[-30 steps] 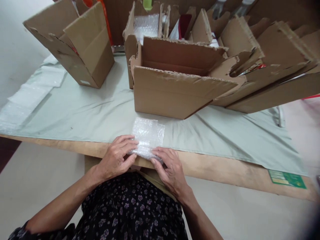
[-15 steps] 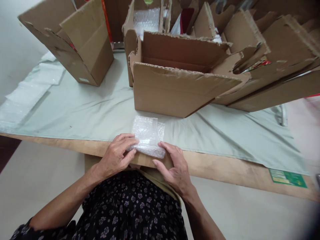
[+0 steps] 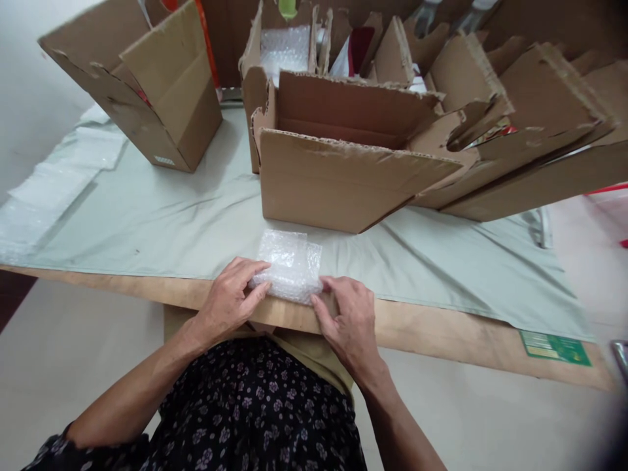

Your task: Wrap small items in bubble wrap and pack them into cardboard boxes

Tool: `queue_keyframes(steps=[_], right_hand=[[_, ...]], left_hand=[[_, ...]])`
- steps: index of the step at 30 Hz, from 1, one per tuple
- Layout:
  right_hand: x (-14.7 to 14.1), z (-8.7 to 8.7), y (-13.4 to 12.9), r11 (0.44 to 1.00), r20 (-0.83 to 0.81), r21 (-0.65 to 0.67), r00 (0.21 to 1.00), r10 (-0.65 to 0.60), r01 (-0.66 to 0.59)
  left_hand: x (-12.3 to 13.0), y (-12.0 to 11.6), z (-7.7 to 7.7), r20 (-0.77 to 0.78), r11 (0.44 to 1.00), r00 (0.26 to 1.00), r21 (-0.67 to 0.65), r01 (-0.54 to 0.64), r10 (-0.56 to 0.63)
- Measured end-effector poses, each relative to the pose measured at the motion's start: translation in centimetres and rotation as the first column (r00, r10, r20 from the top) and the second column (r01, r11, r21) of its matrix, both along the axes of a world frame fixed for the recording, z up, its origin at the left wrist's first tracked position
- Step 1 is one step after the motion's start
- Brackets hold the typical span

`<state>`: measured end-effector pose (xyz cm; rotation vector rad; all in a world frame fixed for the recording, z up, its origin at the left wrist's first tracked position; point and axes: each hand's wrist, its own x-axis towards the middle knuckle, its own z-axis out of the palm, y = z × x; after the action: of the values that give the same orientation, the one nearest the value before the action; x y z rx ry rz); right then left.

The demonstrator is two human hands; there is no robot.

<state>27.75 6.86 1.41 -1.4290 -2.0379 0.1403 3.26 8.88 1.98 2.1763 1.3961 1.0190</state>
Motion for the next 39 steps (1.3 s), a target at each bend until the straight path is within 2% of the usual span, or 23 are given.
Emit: queue_keyframes(steps=[2,4,8,12,16,19,22,26,28,34,39], right_hand=[[0.1,0.4,-0.1,0.998,-0.001,0.066,1.0,-0.024,0.024],[0.0,0.8,-0.1,0.995,0.001,0.101,1.0,0.024,-0.024],[-0.8,0.7,0.2,0.98,0.095,0.02,0.976,0.195,-0.197],[-1.1,-0.2,1.1,0.976,0.14,-0.027,0.965,0.22,-0.218],[-0.8,0.2,1.7,0.976,0.032,-0.024,0.975,0.219,-0.218],[-0.3,1.0,1.6,0.963,-0.103,-0.116,0.967,0.234,-0.245],[-0.1,1.3,1.6,0.957,-0.149,-0.165,0.966,0.213,-0.237],[-0.3,1.2,1.7,0.993,-0.059,0.015,0.991,0.117,-0.116],[-0.5,1.2,1.9,0.99,0.025,0.06,0.991,0.129,-0.13],[-1.8,1.2,4.0,0.977,0.256,-0.018,0.943,0.212,-0.215],[-1.8,0.8,6.9,0.981,0.284,-0.022,0.939,0.193,-0.195]], left_hand=[[0.0,0.1,-0.2,-0.003,1.0,1.0,0.0,0.004,-0.004],[0.0,0.3,-0.4,-0.004,1.0,1.0,0.006,0.001,-0.001],[0.5,0.5,-0.8,-0.016,0.998,0.998,0.026,-0.054,0.055],[0.7,0.1,-0.8,-0.042,0.992,0.994,0.086,-0.094,0.098],[-0.1,-1.0,-0.2,-0.091,0.993,0.995,0.115,-0.02,0.03],[-0.6,-1.4,0.4,-0.099,0.994,0.993,0.087,0.068,-0.06],[-0.6,-0.9,0.6,-0.04,0.994,0.995,0.05,0.096,-0.094],[0.1,0.9,0.2,-0.048,0.999,0.998,0.031,0.03,-0.029],[0.6,1.9,-0.1,-0.088,0.999,0.996,0.041,-0.024,0.028],[1.4,3.5,-0.8,-0.084,0.987,0.984,0.059,-0.152,0.157],[0.9,2.8,-0.8,0.067,0.965,0.964,-0.069,-0.252,0.257]])
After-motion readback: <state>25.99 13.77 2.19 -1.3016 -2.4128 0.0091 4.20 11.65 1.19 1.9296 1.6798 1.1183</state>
